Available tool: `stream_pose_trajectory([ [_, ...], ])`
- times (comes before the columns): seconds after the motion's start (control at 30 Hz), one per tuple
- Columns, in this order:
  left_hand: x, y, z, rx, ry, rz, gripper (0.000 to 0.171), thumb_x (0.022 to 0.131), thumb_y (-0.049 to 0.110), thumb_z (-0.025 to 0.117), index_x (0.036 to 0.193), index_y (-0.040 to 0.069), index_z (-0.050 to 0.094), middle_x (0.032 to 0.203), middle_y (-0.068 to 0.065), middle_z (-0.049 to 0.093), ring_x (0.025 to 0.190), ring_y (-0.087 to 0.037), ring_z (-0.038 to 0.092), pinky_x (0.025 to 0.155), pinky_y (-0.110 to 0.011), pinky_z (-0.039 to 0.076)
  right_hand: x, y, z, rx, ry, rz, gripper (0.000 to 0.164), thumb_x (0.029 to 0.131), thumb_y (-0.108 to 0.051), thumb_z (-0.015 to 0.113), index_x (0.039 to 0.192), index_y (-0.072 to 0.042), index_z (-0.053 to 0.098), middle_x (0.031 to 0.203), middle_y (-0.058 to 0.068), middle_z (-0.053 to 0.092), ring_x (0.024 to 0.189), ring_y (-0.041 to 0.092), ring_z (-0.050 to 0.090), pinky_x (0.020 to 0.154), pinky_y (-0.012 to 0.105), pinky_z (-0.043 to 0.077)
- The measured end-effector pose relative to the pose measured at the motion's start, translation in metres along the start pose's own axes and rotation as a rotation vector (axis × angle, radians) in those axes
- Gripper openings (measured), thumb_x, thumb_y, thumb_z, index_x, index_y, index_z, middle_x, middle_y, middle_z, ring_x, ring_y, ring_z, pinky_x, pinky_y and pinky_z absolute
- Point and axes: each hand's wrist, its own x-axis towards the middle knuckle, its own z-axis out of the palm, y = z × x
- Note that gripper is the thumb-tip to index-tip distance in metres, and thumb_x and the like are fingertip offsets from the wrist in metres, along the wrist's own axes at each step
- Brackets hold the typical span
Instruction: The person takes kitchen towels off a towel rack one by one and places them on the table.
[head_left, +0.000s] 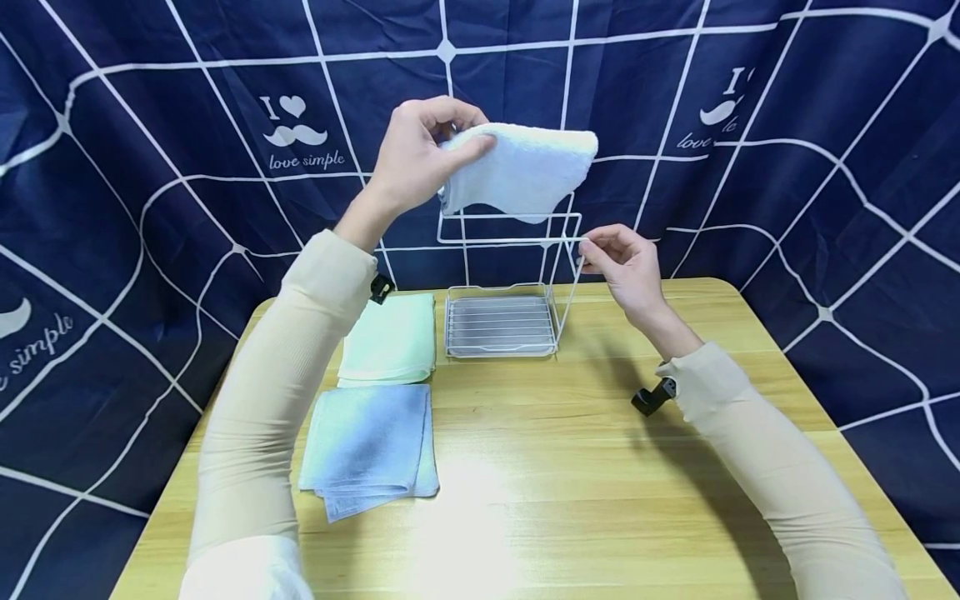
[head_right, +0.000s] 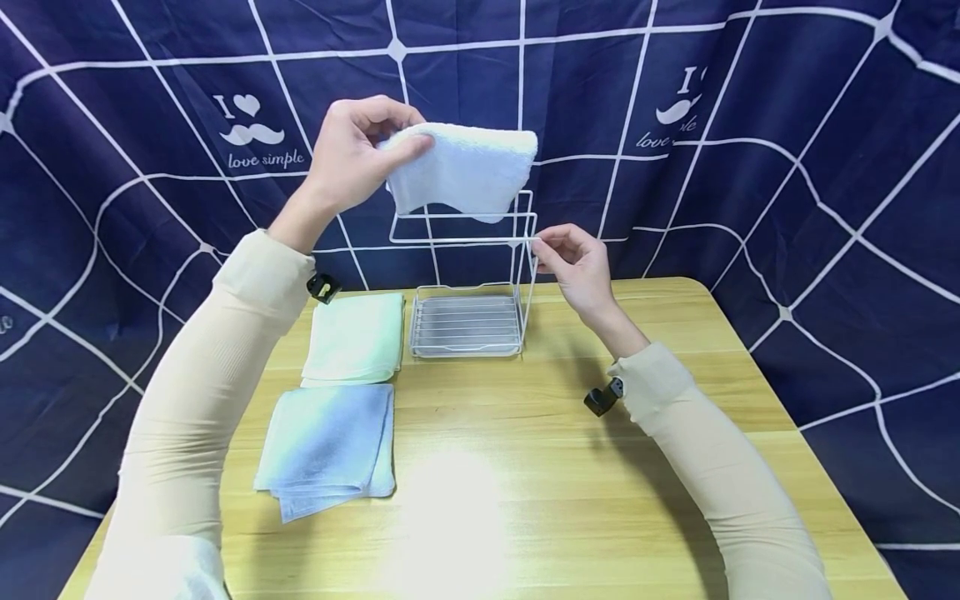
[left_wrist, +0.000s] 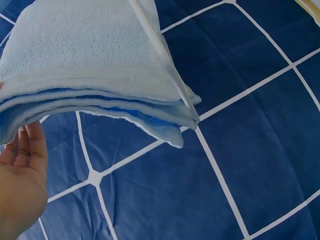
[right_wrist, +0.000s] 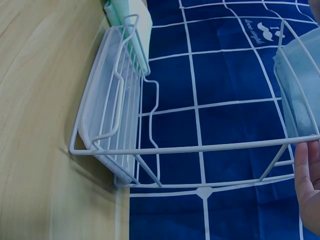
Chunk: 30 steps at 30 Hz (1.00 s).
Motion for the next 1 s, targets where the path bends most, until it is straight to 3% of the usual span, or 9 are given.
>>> stream_pose_trajectory([
  [0.27, -0.007, 0.009, -0.001, -0.028, -0.011, 0.052, 0.013, 0.094, 0.017, 0.079, 0.1, 0.005, 0.08, 0.084, 0.005, 0.068, 0.069, -0.011, 0.051, 0.064, -0.022, 0.04, 0.001, 0.001, 0.0, 0.009, 0.002, 0.008, 0.006, 0.096, -0.005, 0.076, 0.101, -0.003, 0.074, 0.086, -0.003, 0.074, 0.072, 0.008, 0.071, 0.069, 0.02, 0.062],
  [0.5, -0.015, 0.011, -0.01, -0.059, -0.015, 0.066, 0.015, 0.095, 0.017, 0.078, 0.099, 0.002, 0.079, 0.078, 0.009, 0.064, 0.066, -0.013, 0.05, 0.06, -0.024, 0.039, 0.001, 0.002, 0.0, -0.012, 0.004, -0.006, 0.021, 0.096, -0.006, 0.077, 0.105, 0.011, 0.07, 0.087, 0.001, 0.075, 0.072, 0.008, 0.071, 0.069, 0.021, 0.062],
  [0.63, -0.019, 0.011, -0.017, -0.07, -0.003, 0.062, 0.015, 0.094, 0.016, 0.078, 0.099, 0.001, 0.079, 0.078, 0.009, 0.066, 0.064, -0.012, 0.051, 0.059, -0.024, 0.039, 0.001, 0.002, 0.001, -0.002, 0.001, -0.001, 0.006, 0.097, -0.001, 0.073, 0.102, 0.001, 0.073, 0.086, -0.003, 0.075, 0.072, 0.007, 0.071, 0.069, 0.02, 0.062],
  [0.77, -0.024, 0.012, -0.023, -0.081, 0.007, 0.055, 0.015, 0.094, 0.014, 0.079, 0.099, 0.0, 0.079, 0.078, 0.009, 0.066, 0.063, -0.011, 0.051, 0.057, -0.023, 0.038, 0.001, 0.002, 0.002, 0.0, 0.005, 0.0, 0.01, 0.097, -0.001, 0.073, 0.1, -0.01, 0.076, 0.085, -0.006, 0.074, 0.072, 0.006, 0.071, 0.069, 0.02, 0.062],
  [1.0, -0.029, 0.016, -0.032, -0.093, 0.024, 0.06, 0.014, 0.092, 0.012, 0.08, 0.098, 0.0, 0.078, 0.076, 0.01, 0.066, 0.061, -0.009, 0.052, 0.057, -0.022, 0.039, 0.001, 0.001, 0.002, -0.014, 0.01, -0.001, 0.006, 0.096, -0.003, 0.075, 0.1, -0.008, 0.075, 0.084, -0.004, 0.074, 0.071, 0.007, 0.071, 0.069, 0.021, 0.062],
])
